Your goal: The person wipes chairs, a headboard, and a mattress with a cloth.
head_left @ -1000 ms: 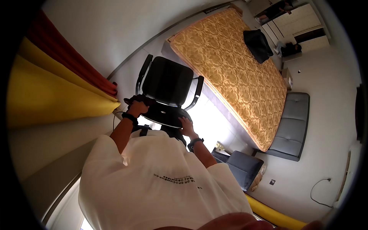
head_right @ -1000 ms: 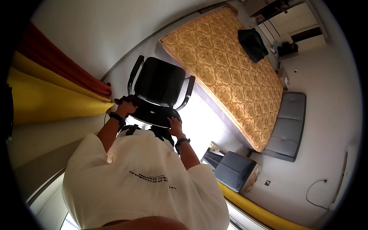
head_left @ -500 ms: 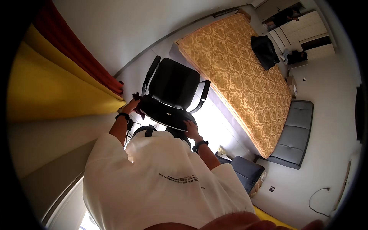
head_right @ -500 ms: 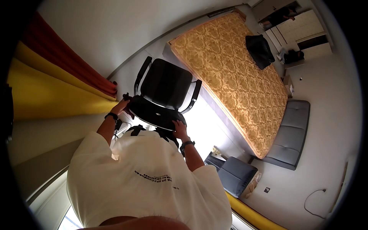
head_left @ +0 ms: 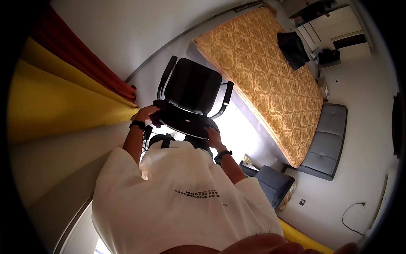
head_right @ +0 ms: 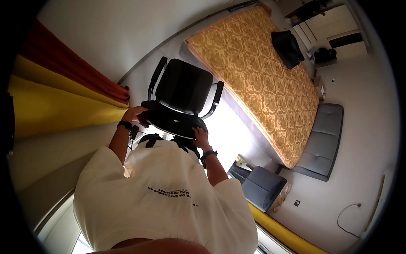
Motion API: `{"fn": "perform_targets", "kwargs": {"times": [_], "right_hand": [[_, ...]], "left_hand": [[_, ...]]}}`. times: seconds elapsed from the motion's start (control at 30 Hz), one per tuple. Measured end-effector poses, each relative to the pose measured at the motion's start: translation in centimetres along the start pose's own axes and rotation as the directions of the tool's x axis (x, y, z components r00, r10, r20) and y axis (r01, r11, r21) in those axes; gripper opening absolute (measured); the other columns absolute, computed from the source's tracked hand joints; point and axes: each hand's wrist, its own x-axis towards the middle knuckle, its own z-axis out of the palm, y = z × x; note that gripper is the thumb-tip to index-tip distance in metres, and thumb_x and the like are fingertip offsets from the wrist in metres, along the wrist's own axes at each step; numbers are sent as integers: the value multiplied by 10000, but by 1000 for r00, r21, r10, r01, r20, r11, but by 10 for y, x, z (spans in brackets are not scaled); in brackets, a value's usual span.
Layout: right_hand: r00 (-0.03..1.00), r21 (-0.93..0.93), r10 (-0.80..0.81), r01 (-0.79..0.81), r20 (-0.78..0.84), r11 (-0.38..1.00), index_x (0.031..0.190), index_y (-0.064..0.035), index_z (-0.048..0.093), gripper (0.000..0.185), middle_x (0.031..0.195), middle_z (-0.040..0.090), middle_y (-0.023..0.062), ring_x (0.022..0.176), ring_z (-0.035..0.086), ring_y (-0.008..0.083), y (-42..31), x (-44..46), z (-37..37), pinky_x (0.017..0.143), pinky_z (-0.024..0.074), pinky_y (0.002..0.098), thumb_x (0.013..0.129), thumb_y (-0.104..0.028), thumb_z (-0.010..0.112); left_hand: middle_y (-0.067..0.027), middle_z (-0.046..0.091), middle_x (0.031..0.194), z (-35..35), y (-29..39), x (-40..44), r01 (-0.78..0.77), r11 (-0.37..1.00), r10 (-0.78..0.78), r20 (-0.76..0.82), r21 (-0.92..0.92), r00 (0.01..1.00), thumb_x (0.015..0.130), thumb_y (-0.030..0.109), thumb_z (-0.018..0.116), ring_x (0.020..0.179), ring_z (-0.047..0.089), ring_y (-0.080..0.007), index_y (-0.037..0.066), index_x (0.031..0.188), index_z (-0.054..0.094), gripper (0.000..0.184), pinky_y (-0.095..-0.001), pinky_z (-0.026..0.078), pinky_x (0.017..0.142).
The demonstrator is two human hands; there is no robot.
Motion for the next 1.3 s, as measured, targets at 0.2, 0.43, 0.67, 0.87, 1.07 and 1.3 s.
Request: {"fn": "perform_targets", "kwargs": {"times": [0.2, 0.43, 0.67, 0.87, 1.07, 1.3], "right_hand": [[998, 51, 18, -21, 65, 998, 1454, -152, 393, 769, 1439, 433, 211, 1319, 430, 376, 2, 6, -3, 1059, 390, 490, 756, -208, 711], [995, 63, 37, -42, 89, 997, 1463, -186, 380, 781, 1451, 421, 194, 1324, 430, 366, 1, 7, -2, 1062, 382, 500, 752, -202, 704], [1000, 108, 22, -23, 11, 994, 1423, -180, 441, 745, 1403, 459, 181, 1316, 428, 347, 11, 9, 13, 1044, 351, 545, 722, -195, 694], [995, 49, 56, -60, 79, 997, 1440, -156, 411, 766, 1406, 456, 193, 1326, 417, 368, 1, 3, -1, 1072, 361, 502, 730, -196, 696], [978, 192, 76, -114, 194, 975, 1491, -219, 324, 824, 1514, 337, 167, 1418, 294, 373, 15, 11, 12, 1115, 226, 615, 766, -260, 712], [983, 105, -51, 33, 174, 994, 1480, -164, 344, 812, 1431, 410, 215, 1333, 405, 376, 22, 15, 9, 1064, 367, 514, 773, -306, 717]], "left_hand": [[-91, 655, 1098, -11, -12, 22, -34, 987, 16, -112, -155, 994, 943, 289, 610, 1025, 628, -274, 101, 1223, 527, 348, -591, 487, 897], [-72, 685, 1063, 25, -15, -13, -311, 823, 176, -307, -475, 935, 922, 365, 646, 898, 665, -236, 88, 1187, 587, 387, -417, 547, 823], [-58, 663, 1152, 67, 6, -62, 32, 992, -33, 1, 122, 999, 959, 353, 612, 949, 641, -187, 50, 1222, 590, 401, -367, 541, 843], [-76, 650, 1168, 104, -32, -38, -127, 991, 126, -25, -45, 992, 1009, 315, 513, 1033, 616, -204, 20, 1263, 559, 392, -387, 522, 884], [-190, 644, 1156, 88, -56, -3, -341, 936, 287, -373, -86, 882, 972, 440, 514, 1024, 630, -336, -30, 1255, 545, 550, -448, 505, 910], [-365, 572, 1209, 87, -42, 13, -86, 757, 587, -616, 648, 525, 899, 276, 498, 1144, 536, -522, -66, 1274, 526, 508, -553, 434, 992]]}}
